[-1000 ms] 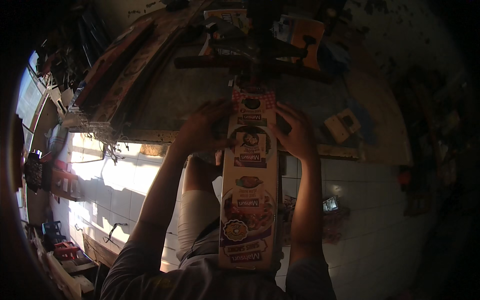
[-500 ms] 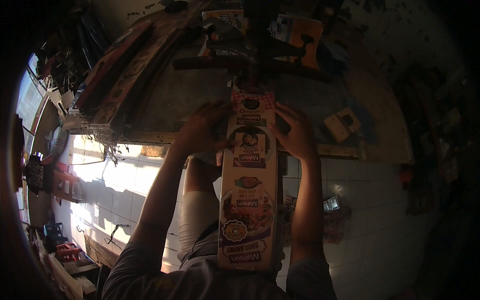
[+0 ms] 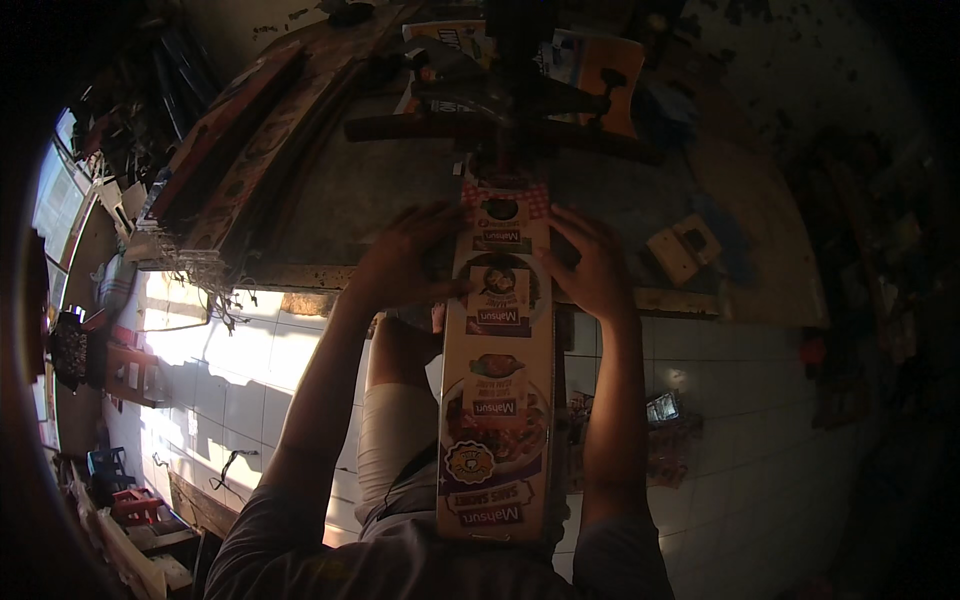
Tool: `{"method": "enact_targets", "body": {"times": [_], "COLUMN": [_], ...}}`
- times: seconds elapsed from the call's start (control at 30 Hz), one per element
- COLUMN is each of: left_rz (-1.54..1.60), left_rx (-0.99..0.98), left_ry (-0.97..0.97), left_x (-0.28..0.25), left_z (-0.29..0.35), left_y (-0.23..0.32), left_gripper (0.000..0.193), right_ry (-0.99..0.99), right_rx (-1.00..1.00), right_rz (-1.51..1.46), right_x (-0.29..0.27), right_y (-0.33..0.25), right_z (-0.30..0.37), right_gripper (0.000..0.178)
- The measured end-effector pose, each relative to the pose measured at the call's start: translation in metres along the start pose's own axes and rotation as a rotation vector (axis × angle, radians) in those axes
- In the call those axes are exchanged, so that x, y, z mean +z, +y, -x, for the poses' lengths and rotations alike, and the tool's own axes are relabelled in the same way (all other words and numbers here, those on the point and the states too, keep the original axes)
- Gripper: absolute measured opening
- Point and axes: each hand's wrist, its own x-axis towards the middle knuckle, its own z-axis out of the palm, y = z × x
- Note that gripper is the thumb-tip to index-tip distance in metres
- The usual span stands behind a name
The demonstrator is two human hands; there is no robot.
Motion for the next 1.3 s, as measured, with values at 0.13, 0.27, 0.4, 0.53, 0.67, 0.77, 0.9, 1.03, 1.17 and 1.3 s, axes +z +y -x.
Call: {"method": "enact_targets", "body": {"times": [0.13,0.27,0.4,0.53,0.67,0.77,0.9,1.03,1.17,1.3], "left_rz": [0.0,0.014,-0.001,0.037,0.017,0.002,-0.01,-0.011,-0.016,-0.006], "left_rx": [-0.003,-0.006,-0.01,-0.004,0.028,0.031,0.029,0.03,0.015,0.028], "left_ry": [0.004,0.01,0.016,0.017,0.009,0.008,0.004,0.004,-0.006,0.011], "left_x": [-0.0005,-0.002,-0.0035,-0.0032,0.0011,0.0027,0.0029,0.0016,0.0019,0.0007], "left_z": [0.0009,0.0014,0.0024,0.0037,0.0028,0.0021,0.0014,0.0011,0.0013,0.0007], "left_y": [0.0005,0.0022,0.0023,-0.0004,-0.0058,-0.0066,-0.0051,-0.0037,-0.0029,-0.0042], "left_gripper": [0.093,0.091,0.09,0.091,0.091,0.092,0.093,0.092,0.093,0.093], "right_ry": [0.007,0.016,0.022,0.024,0.014,0.015,0.02,0.029,0.02,0.015], "right_rx": [-0.009,-0.02,-0.024,-0.001,0.013,0.004,-0.013,-0.033,-0.023,0.0], "right_rz": [0.031,0.041,0.026,-0.046,-0.031,0.0,-0.008,0.019,0.022,0.033], "right_x": [-0.0004,-0.0003,0.0027,0.0053,0.0033,0.001,0.0015,0.0012,0.0024,0.0004], "right_y": [-0.002,-0.0021,-0.0003,0.0024,-0.0017,-0.0032,0.0,0.0006,0.0015,-0.0023], "right_z": [-0.0005,-0.0006,-0.0007,0.0016,0.001,0.0005,0.0001,0.0006,0.001,0.001], "right_gripper": [0.052,0.051,0.052,0.053,0.054,0.054,0.053,0.053,0.053,0.052]}}
